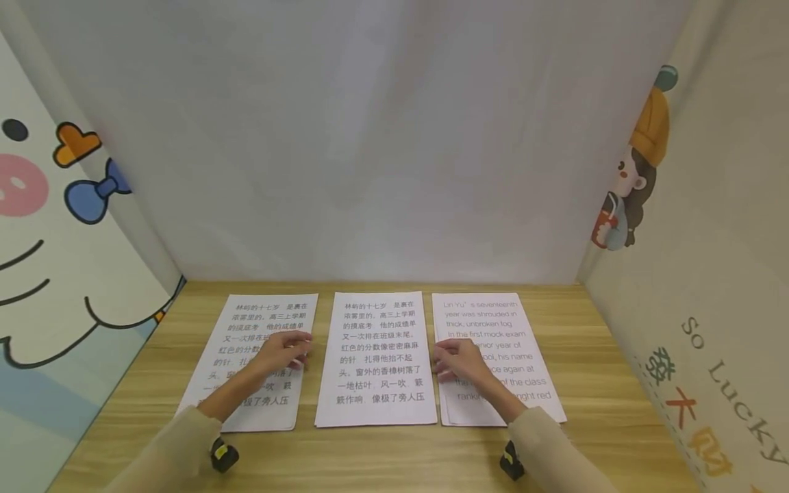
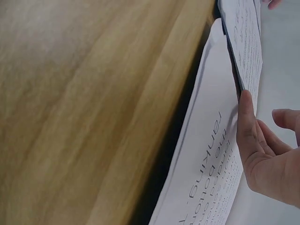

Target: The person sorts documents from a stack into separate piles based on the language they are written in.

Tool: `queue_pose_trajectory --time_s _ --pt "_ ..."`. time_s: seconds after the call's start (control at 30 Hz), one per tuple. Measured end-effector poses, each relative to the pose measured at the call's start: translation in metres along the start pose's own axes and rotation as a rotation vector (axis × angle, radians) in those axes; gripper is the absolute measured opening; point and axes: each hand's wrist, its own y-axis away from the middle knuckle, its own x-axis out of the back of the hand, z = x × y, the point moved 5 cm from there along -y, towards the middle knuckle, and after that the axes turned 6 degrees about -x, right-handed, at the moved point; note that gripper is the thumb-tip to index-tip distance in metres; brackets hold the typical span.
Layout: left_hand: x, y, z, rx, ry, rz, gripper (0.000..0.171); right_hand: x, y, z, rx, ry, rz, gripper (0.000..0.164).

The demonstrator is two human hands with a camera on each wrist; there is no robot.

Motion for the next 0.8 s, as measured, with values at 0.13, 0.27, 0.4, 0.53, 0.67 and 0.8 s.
queue_pose_trajectory --time_s 0.13,0.27,0.4,0.53,0.67,0.8 --pt "-0.01 0.001 -0.002 0.022 0.006 -0.057 0.039 -0.003 -0.001 -0.001 -0.005 0.01 -0.011 0.04" --pt "-0.015 0.003 -0.002 0.03 -0.015 -0.094 0.04 -0.007 -0.001 -0.003 -0.017 0.013 -0.012 0.041" --pt "-0.016 0.003 -0.001 0.036 -0.041 -0.088 0.039 -0.011 -0.002 -0.005 -0.013 0.012 -0.017 0.038" --pt "-0.016 0.002 0.0 0.036 -0.037 -0.072 0.037 -0.012 -0.003 -0.003 -0.002 0.019 -0.018 0.036" --pt "-0.017 0.001 0.001 0.035 -0.028 -0.072 0.037 -0.012 -0.004 -0.001 -0.014 0.023 -0.022 0.035" --pt "-0.018 0.001 0.0 0.04 -0.012 -0.066 0.035 -0.013 -0.006 -0.001 -0.036 0.006 -0.026 0.035"
